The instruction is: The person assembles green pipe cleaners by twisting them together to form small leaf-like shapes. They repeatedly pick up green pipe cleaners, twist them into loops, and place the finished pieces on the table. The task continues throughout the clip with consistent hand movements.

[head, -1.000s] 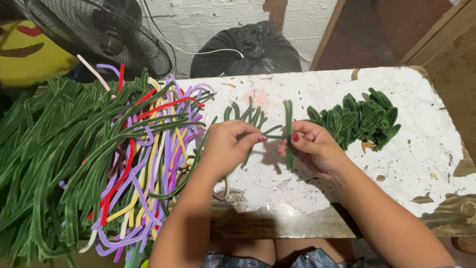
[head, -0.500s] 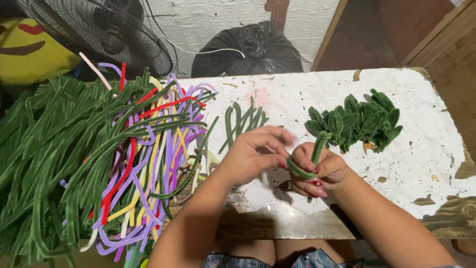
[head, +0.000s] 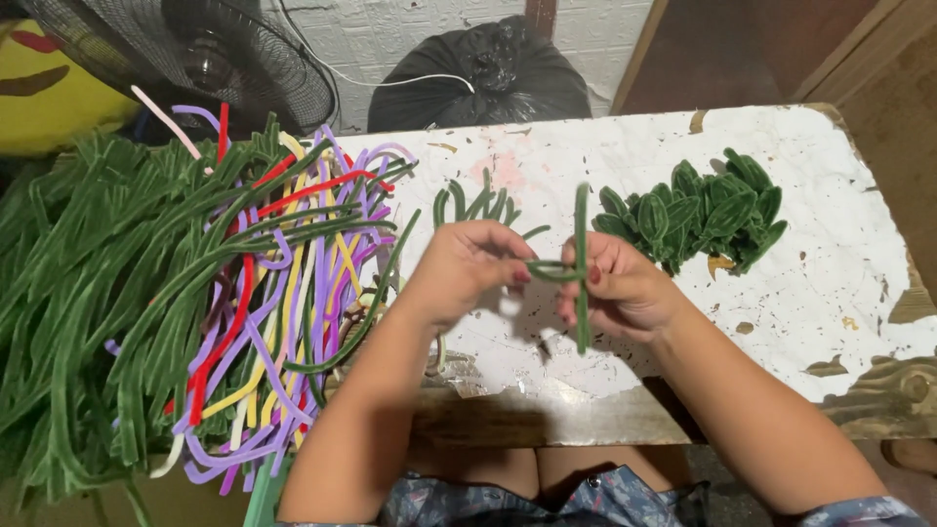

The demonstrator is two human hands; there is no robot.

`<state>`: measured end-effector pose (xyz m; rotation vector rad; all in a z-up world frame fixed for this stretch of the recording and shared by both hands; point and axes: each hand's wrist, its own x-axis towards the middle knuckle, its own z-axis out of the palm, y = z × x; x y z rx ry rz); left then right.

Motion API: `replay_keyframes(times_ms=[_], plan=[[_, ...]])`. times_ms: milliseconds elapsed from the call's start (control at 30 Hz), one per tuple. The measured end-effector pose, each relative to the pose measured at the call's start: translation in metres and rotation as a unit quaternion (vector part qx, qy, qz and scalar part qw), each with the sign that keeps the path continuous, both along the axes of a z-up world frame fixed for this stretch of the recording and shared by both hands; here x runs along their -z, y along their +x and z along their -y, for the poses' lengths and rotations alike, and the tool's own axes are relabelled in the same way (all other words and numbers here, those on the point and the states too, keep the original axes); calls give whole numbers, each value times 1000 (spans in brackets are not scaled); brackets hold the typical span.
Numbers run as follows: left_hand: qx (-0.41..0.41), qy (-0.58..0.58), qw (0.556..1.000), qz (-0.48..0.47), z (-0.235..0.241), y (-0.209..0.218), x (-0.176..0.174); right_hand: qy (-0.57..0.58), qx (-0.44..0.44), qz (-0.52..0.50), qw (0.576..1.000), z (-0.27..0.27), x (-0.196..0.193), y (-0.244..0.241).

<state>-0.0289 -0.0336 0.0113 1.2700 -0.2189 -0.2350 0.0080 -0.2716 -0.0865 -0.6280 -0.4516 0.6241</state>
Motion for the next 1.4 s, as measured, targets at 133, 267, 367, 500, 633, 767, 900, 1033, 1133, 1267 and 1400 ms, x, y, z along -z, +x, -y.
replay_keyframes(times_ms=[133, 267, 367, 500, 633, 767, 900, 1033, 1133, 1267, 1400], plan=[[-37, 38, 998, 29, -7, 8, 5, -80, 57, 20, 995, -9, -48, -13], [-21, 58, 996, 63, -5, 11, 10, -123, 98, 18, 987, -12, -62, -21], [-30, 94, 993, 66, -6, 6, 2, -127, 97, 8, 987, -10, -59, -21], [-81, 145, 983, 81, -6, 12, 2, -130, 96, 5, 987, -12, -67, -24], [-101, 187, 972, 101, 0, 20, 8, -116, 73, 18, 990, -11, -69, -21], [-145, 239, 944, 175, 5, 25, 15, -88, 21, -28, 996, -11, -76, -18], [-159, 265, 934, 180, 9, 27, 18, -99, 17, -47, 994, -8, -66, -14], [-168, 251, 938, 171, 4, 23, 14, -143, 59, 14, 988, -6, -60, -12], [-167, 209, 948, 174, 6, 16, 6, -145, 80, 19, 986, -9, -59, -12], [-159, 193, 955, 161, 5, 17, 8, -144, 73, 17, 987, -8, -66, -11], [-155, 203, 954, 156, 0, 21, 14, -98, 60, -16, 993, -5, -51, -9]])
